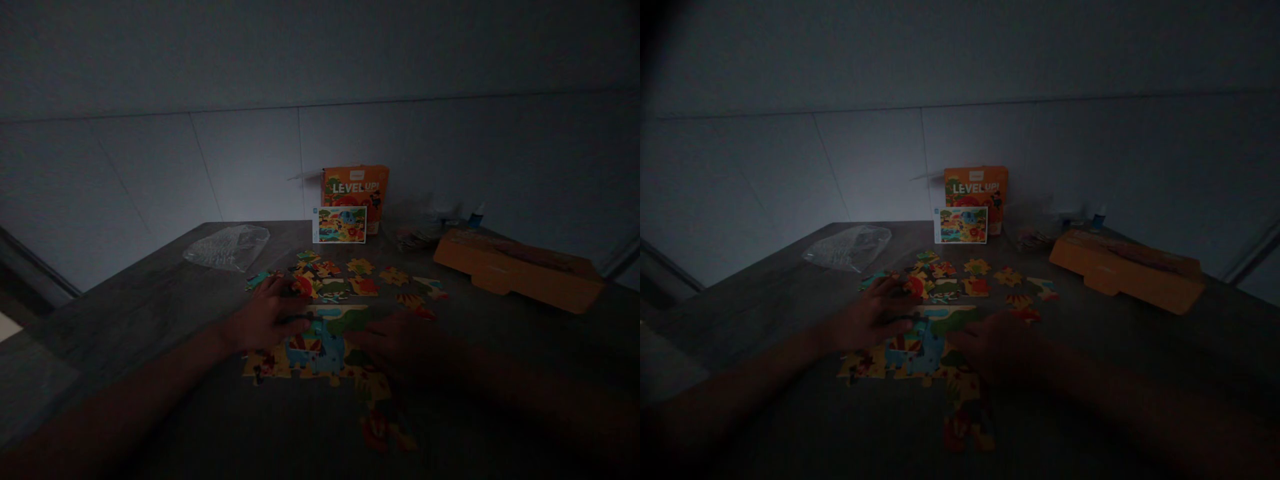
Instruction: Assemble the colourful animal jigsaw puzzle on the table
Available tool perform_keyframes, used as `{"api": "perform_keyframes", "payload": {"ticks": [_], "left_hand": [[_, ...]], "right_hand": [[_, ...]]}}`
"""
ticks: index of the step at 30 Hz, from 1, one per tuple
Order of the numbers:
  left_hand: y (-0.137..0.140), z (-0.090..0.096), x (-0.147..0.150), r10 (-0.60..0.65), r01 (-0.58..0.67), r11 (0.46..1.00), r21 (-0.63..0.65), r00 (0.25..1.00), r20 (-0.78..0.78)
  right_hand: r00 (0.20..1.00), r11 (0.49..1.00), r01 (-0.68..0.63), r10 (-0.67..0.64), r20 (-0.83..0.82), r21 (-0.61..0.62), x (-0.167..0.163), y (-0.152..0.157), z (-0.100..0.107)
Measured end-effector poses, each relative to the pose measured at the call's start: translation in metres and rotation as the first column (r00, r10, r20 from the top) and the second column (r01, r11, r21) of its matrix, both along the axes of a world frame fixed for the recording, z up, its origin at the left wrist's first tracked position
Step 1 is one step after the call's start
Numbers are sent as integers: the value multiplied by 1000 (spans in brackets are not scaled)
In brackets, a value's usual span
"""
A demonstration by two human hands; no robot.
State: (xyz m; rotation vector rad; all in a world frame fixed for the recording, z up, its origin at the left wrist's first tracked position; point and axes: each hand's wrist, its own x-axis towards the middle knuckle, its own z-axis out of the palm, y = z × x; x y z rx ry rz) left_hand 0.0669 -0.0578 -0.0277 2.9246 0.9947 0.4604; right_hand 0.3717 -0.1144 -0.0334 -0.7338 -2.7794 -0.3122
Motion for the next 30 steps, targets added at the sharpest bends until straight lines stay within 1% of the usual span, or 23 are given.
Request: {"api": "perform_keyframes", "payload": {"ticks": [3,7,10,14,16,17,18,20,21,23,24,26,30], "left_hand": [[0,3,2,1,-5,998,57,998,62],[4,2,2,60,-81,991,111,982,181],[6,6,-1,78,-117,983,142,964,253],[4,18,-6,132,-229,954,193,901,414],[2,23,-7,151,-267,948,175,859,490],[0,25,-7,147,-258,954,152,845,514],[-1,26,-6,128,-221,968,117,839,528],[-5,28,-3,46,-70,997,23,839,543],[-8,28,0,-6,29,999,-32,836,549],[-13,27,5,-93,204,968,-147,835,542],[-16,27,8,-121,257,947,-192,841,528],[-21,27,12,-150,290,928,-235,866,477],[-24,29,14,-161,252,946,-202,910,383]], "right_hand": [[1000,1000,-4,5,-14,15,0,0,1],[1000,1000,-17,17,-3,12,0,0,2],[1000,1000,-3,3,13,-10,-1,0,3],[1000,1000,1,-1,14,-21,-1,-1,4],[1000,1000,-3,3,17,-23,-1,-2,5],[1000,1000,-5,6,19,-26,-1,-2,5],[1000,1000,-7,8,18,-27,0,-2,6],[1000,1000,-12,12,11,-24,0,-2,6],[1000,1000,-16,16,9,-25,0,-2,6],[1000,999,-24,24,6,-26,0,-1,6],[1000,999,-28,28,7,-28,0,-1,6],[1000,999,-24,24,7,-29,-1,-1,5],[1000,999,-10,10,1,-31,-1,-1,4]]}}
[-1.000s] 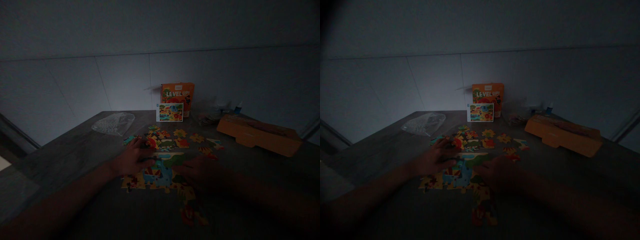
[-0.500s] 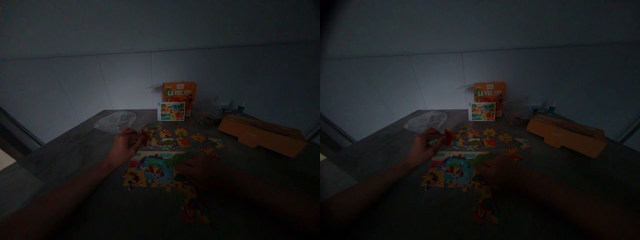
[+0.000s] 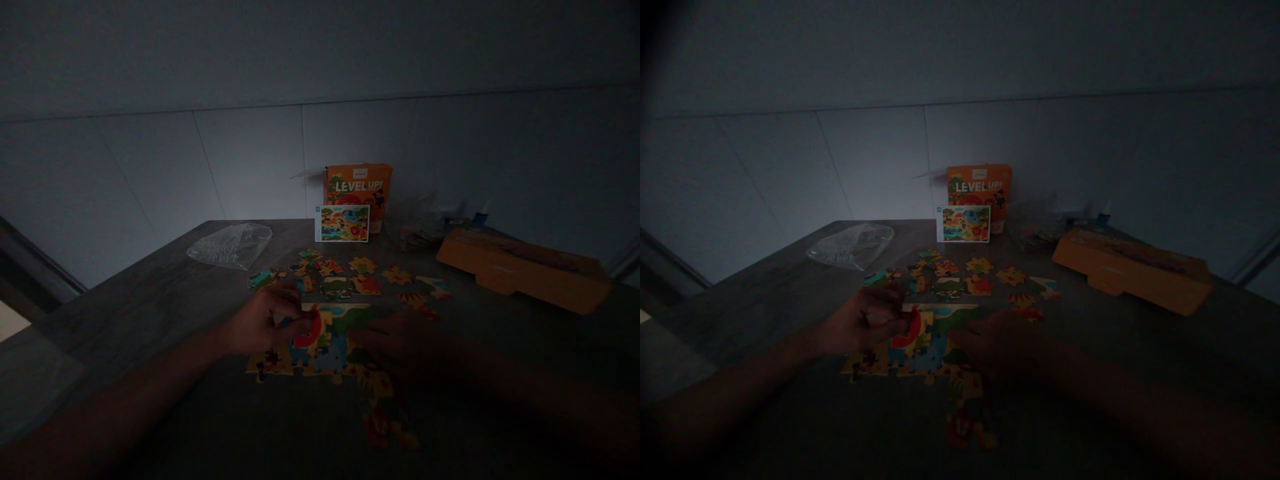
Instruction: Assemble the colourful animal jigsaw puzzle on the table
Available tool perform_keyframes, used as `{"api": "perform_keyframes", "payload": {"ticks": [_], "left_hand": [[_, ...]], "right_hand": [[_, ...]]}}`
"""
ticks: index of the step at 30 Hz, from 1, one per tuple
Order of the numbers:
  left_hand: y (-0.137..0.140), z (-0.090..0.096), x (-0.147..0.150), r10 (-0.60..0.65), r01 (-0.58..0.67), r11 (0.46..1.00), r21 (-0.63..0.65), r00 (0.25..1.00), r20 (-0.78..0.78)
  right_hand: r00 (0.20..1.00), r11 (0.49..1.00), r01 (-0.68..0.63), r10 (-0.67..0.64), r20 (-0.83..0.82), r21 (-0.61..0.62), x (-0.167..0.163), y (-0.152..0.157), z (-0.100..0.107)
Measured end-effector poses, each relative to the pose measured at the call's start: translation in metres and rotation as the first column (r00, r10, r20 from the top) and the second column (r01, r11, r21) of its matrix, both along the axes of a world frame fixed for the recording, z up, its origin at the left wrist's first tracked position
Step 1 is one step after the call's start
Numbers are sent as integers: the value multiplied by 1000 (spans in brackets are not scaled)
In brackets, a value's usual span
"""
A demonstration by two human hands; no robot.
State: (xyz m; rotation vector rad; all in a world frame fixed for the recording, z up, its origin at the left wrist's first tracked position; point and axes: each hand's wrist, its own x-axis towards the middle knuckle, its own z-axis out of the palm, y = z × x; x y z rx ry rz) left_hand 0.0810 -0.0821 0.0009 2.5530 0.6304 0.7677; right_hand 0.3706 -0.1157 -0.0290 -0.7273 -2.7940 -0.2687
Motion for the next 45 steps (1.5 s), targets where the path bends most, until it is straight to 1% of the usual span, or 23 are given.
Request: {"api": "perform_keyframes", "payload": {"ticks": [6,9,12,16,22,27,29,32,34,36,42,45], "left_hand": [[3,0,-4,-47,52,994,95,998,-51],[2,0,-4,-23,29,989,146,999,-48],[3,0,-4,24,-20,987,162,999,-23],[8,-4,-5,110,-109,980,165,994,4],[13,-7,-9,267,-261,956,137,963,-29],[16,-9,-11,359,-347,928,138,930,-73],[18,-11,-11,367,-349,922,169,925,-94],[21,-14,-11,332,-298,923,245,937,-111],[22,-16,-11,301,-261,926,272,946,-119],[22,-18,-11,297,-258,930,260,947,-123],[17,-18,-12,354,-343,930,130,932,-73],[14,-15,-13,335,-327,942,73,933,-129]], "right_hand": [[1000,1000,-4,4,3,27,1,0,-2],[1000,1000,4,-4,7,30,0,0,-2],[1000,1000,16,-16,7,9,0,-1,0],[1000,1000,-5,5,1,14,0,-1,0],[1000,1000,7,-7,10,4,1,0,-1],[1000,1000,10,-10,20,-2,0,1,-2],[1000,1000,7,-7,13,7,0,1,-1],[1000,1000,-2,2,1,22,1,1,-1],[1000,1000,-2,2,-3,25,1,1,-2],[1000,1000,1,-1,-10,29,0,1,-3],[1000,1000,16,-16,8,23,0,1,-3],[1000,1000,7,-7,1,27,0,1,-2]]}}
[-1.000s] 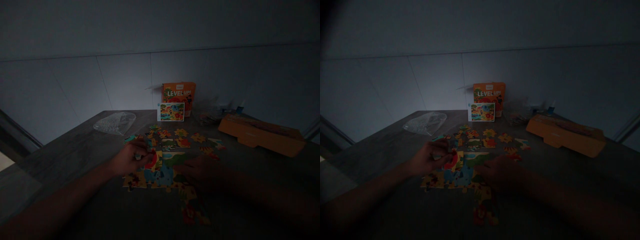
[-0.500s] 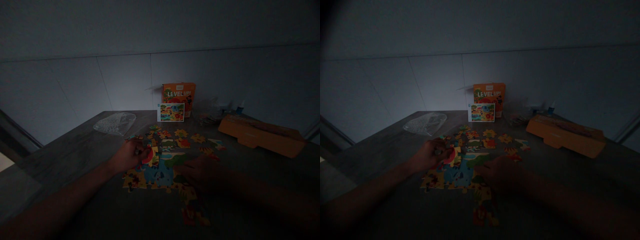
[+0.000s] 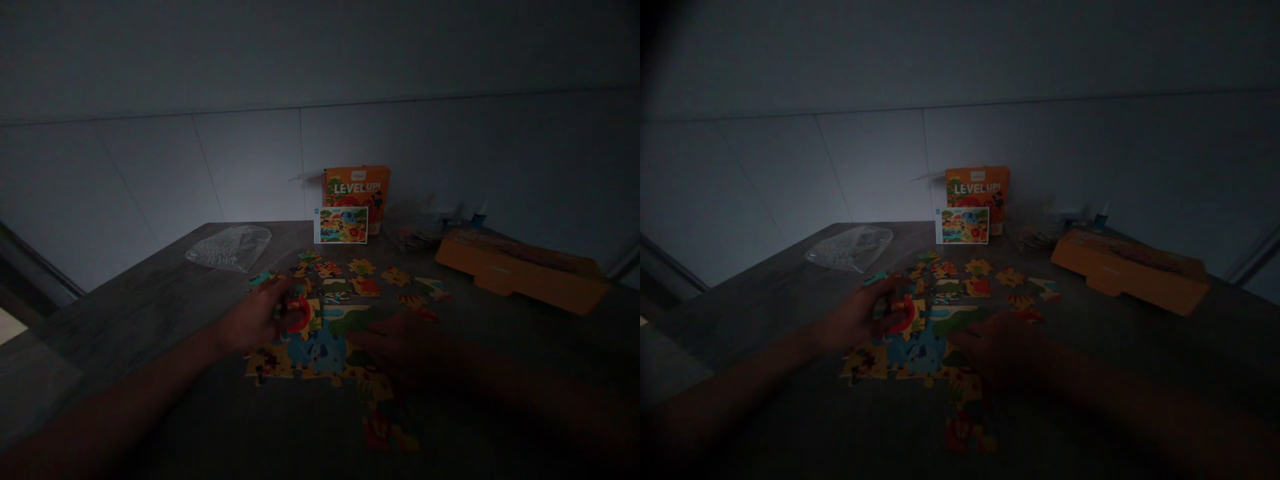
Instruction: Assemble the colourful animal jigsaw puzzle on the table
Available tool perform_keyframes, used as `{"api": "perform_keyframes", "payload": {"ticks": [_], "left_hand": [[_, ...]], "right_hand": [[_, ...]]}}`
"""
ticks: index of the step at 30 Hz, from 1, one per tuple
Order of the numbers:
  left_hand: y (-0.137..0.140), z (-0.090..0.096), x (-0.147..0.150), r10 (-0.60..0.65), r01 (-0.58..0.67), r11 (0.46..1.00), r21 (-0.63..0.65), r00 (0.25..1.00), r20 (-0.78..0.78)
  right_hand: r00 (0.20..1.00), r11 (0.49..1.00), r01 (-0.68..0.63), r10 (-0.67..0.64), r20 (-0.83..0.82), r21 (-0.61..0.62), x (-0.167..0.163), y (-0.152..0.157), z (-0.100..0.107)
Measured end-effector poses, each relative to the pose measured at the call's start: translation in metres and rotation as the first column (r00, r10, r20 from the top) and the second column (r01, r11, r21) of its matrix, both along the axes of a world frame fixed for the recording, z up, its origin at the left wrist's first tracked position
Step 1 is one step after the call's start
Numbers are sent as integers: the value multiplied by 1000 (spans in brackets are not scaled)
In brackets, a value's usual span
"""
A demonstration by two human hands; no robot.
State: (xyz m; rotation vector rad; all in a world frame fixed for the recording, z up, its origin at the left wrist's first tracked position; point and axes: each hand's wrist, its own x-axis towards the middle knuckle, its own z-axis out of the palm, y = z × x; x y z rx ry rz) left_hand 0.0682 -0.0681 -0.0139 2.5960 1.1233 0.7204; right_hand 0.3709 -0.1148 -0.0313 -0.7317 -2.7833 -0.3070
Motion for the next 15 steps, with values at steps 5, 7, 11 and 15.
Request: {"api": "perform_keyframes", "payload": {"ticks": [5,7,11,15], "left_hand": [[-5,5,0,-57,49,997,-66,992,-113],[-7,6,0,-63,57,997,-59,992,-111],[-8,5,1,-90,83,992,-90,992,-83],[-8,7,1,-92,85,993,-81,992,-89]], "right_hand": [[1000,1000,-7,7,0,7,1,0,-1],[1000,1000,1,-1,3,-3,1,0,0],[1000,1000,11,-11,20,-25,0,-1,2],[1000,1000,-6,6,7,-12,0,-1,2]]}}
